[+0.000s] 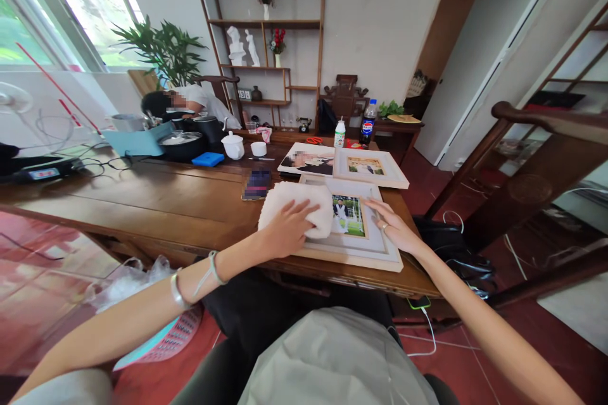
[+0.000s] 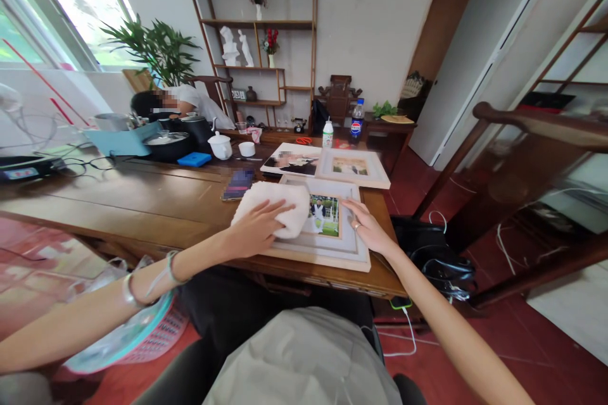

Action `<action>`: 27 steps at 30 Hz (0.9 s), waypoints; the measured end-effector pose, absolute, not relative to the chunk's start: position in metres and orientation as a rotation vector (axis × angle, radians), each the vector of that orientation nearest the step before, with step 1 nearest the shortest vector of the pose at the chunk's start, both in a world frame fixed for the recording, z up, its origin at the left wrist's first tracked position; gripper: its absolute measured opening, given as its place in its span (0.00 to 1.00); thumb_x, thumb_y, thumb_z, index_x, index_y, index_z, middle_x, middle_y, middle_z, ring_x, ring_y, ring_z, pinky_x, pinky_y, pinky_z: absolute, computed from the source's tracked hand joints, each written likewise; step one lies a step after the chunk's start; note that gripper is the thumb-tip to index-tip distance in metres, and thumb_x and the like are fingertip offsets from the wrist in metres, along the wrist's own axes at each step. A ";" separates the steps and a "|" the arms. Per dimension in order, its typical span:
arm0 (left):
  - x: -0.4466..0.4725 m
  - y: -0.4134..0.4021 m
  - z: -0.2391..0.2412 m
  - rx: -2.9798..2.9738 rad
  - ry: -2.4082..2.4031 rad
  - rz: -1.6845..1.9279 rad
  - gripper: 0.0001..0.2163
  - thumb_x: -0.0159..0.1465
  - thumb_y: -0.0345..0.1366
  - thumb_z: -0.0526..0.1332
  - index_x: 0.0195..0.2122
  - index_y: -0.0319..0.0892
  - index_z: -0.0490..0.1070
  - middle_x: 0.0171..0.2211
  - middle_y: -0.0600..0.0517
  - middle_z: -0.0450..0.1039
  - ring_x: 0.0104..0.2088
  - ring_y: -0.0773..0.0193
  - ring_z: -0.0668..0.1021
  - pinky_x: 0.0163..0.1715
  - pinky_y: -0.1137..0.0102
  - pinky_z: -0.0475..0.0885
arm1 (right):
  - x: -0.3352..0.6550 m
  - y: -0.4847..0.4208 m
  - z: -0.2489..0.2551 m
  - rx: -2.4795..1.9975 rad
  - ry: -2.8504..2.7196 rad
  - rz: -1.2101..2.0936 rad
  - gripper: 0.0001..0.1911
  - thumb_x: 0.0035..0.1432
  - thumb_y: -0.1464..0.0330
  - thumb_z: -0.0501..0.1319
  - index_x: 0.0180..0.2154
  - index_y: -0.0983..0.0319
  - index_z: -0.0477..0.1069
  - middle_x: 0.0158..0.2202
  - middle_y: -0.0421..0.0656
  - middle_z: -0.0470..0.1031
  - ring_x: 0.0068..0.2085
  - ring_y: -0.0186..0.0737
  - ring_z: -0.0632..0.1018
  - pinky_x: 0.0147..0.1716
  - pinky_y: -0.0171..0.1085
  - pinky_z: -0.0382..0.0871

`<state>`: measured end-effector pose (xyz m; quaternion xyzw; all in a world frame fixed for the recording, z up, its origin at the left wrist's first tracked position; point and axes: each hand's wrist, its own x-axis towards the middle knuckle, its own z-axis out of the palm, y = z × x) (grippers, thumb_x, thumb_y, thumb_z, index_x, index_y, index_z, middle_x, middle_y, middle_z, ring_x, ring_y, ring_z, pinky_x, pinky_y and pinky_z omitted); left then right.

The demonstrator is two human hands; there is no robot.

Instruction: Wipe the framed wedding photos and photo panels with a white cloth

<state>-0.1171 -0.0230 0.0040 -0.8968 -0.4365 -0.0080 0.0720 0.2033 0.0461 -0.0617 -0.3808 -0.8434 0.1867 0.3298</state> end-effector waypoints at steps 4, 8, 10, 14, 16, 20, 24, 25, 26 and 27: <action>-0.116 0.017 0.014 -2.448 -1.384 -0.201 0.23 0.55 0.20 0.53 0.52 0.39 0.70 0.67 0.44 0.45 0.65 0.49 0.55 0.62 0.50 0.54 | 0.205 0.046 -0.061 -0.946 -2.235 0.476 0.27 0.59 0.69 0.51 0.60 0.53 0.59 0.64 0.44 0.58 0.66 0.47 0.54 0.63 0.56 0.48; -0.117 0.052 0.020 -2.445 -1.283 -0.200 0.23 0.55 0.18 0.52 0.50 0.39 0.70 0.67 0.47 0.48 0.65 0.51 0.56 0.63 0.53 0.52 | 0.205 0.047 -0.061 -0.947 -2.234 0.477 0.26 0.60 0.68 0.50 0.60 0.53 0.60 0.65 0.45 0.57 0.67 0.48 0.54 0.63 0.57 0.47; -0.113 0.065 0.013 -2.523 -1.201 -0.152 0.21 0.56 0.21 0.53 0.50 0.38 0.70 0.66 0.47 0.50 0.65 0.52 0.56 0.62 0.54 0.53 | 0.205 0.047 -0.062 -0.964 -2.224 0.484 0.26 0.60 0.69 0.50 0.60 0.53 0.59 0.65 0.45 0.57 0.67 0.47 0.54 0.63 0.57 0.47; -0.101 0.081 -0.005 -2.565 -1.184 -0.120 0.16 0.61 0.28 0.55 0.50 0.37 0.70 0.66 0.43 0.51 0.66 0.52 0.54 0.61 0.54 0.54 | 0.204 0.047 -0.062 -0.994 -2.219 0.507 0.29 0.57 0.73 0.50 0.61 0.52 0.59 0.65 0.44 0.56 0.67 0.45 0.53 0.64 0.55 0.46; -0.097 0.081 -0.008 -2.586 -1.172 -0.083 0.15 0.61 0.28 0.54 0.49 0.39 0.70 0.66 0.44 0.51 0.66 0.54 0.55 0.62 0.55 0.54 | 0.204 0.047 -0.062 -1.003 -2.217 0.514 0.30 0.57 0.74 0.50 0.61 0.53 0.59 0.65 0.45 0.55 0.67 0.44 0.53 0.64 0.54 0.46; -0.094 0.048 -0.003 -2.661 -1.163 0.021 0.16 0.62 0.27 0.54 0.50 0.41 0.70 0.66 0.46 0.52 0.65 0.54 0.57 0.60 0.54 0.56 | 0.204 0.046 -0.062 -1.002 -2.221 0.510 0.30 0.57 0.73 0.50 0.61 0.53 0.59 0.65 0.45 0.56 0.67 0.46 0.53 0.64 0.55 0.46; -0.092 -0.019 0.003 -2.789 -1.069 0.036 0.15 0.63 0.29 0.54 0.50 0.41 0.70 0.65 0.45 0.53 0.64 0.53 0.58 0.60 0.54 0.58 | 0.203 0.045 -0.062 -1.006 -2.211 0.500 0.29 0.57 0.72 0.50 0.60 0.54 0.59 0.65 0.45 0.56 0.67 0.46 0.53 0.64 0.55 0.46; -0.092 -0.035 0.003 -2.824 -1.036 0.016 0.14 0.63 0.30 0.54 0.49 0.41 0.71 0.66 0.46 0.52 0.65 0.54 0.57 0.60 0.55 0.57 | 0.203 0.045 -0.062 -1.009 -2.211 0.498 0.29 0.57 0.72 0.50 0.61 0.54 0.59 0.65 0.45 0.56 0.67 0.47 0.53 0.64 0.55 0.46; -0.092 -0.047 0.003 -2.842 -1.017 0.002 0.13 0.64 0.31 0.55 0.49 0.42 0.71 0.66 0.48 0.50 0.66 0.54 0.56 0.61 0.56 0.56 | 0.203 0.045 -0.062 -1.011 -2.211 0.497 0.29 0.58 0.72 0.50 0.61 0.53 0.59 0.65 0.45 0.56 0.67 0.47 0.53 0.64 0.55 0.46; -0.093 -0.055 0.002 -2.845 -1.012 -0.016 0.13 0.64 0.31 0.55 0.48 0.43 0.71 0.67 0.49 0.48 0.66 0.54 0.54 0.61 0.55 0.56 | 0.203 0.045 -0.062 -1.012 -2.211 0.496 0.29 0.58 0.71 0.50 0.61 0.53 0.59 0.65 0.45 0.56 0.67 0.47 0.53 0.64 0.55 0.46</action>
